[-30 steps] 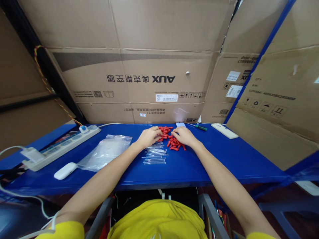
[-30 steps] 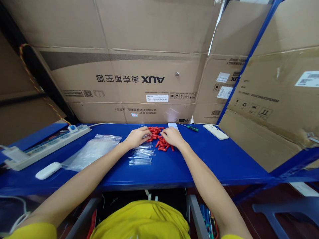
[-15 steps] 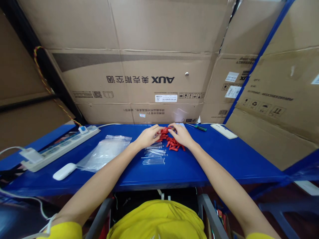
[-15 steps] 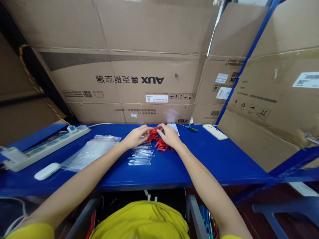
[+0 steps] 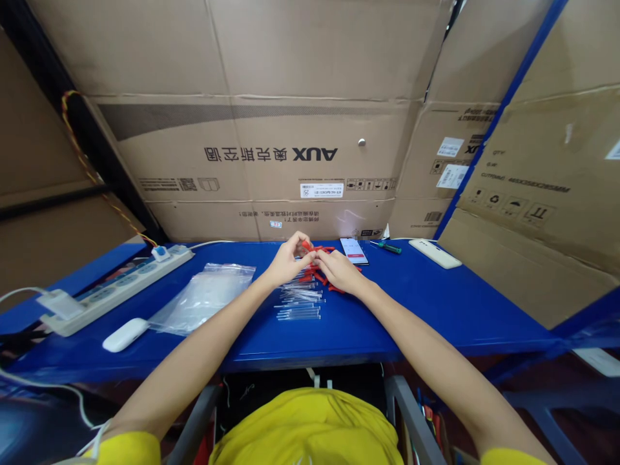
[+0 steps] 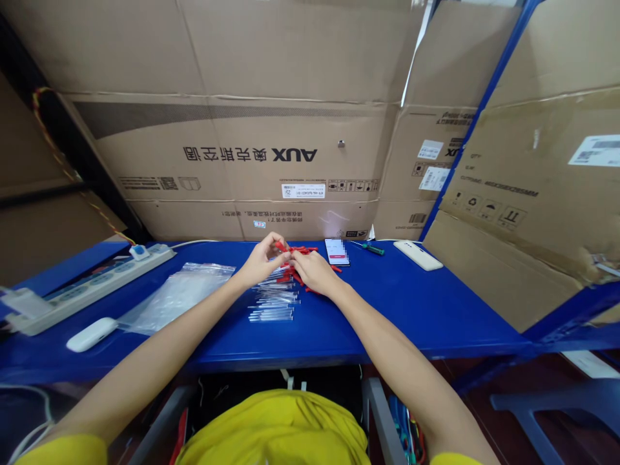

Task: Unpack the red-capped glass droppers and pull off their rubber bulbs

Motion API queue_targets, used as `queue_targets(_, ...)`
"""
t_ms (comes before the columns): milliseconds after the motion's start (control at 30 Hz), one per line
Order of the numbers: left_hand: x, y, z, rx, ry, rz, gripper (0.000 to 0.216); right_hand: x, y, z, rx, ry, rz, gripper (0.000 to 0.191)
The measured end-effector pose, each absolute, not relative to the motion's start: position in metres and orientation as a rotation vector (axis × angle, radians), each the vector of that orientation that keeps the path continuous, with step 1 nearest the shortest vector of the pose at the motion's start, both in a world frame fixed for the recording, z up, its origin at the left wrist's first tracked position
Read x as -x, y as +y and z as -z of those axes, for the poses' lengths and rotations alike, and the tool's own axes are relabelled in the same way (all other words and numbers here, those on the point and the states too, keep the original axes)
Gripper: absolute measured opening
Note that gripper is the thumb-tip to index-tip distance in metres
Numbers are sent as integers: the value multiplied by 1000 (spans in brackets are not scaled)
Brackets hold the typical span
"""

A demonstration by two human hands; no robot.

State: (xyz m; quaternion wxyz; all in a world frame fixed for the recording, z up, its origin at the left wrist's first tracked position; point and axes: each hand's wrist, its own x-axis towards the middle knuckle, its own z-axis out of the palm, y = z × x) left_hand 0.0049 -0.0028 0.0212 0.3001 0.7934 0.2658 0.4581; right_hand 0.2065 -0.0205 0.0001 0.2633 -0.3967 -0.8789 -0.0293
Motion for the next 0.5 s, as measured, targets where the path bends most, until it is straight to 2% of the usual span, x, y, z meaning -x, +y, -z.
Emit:
queue_targets(100, 4, -3, -27, -2363, 805, -1164, 27, -207, -23, -2, 1139, -2428, 191, 23)
queue_targets(333, 21, 9, -28, -2780, 1130, -975, 46, -205, -31, -12, 1195, -2394, 367, 28)
queue_targets(500, 15, 9, -22, -2829, 1022, -955, 52, -198, -36, -16, 1230, -2385, 557, 35)
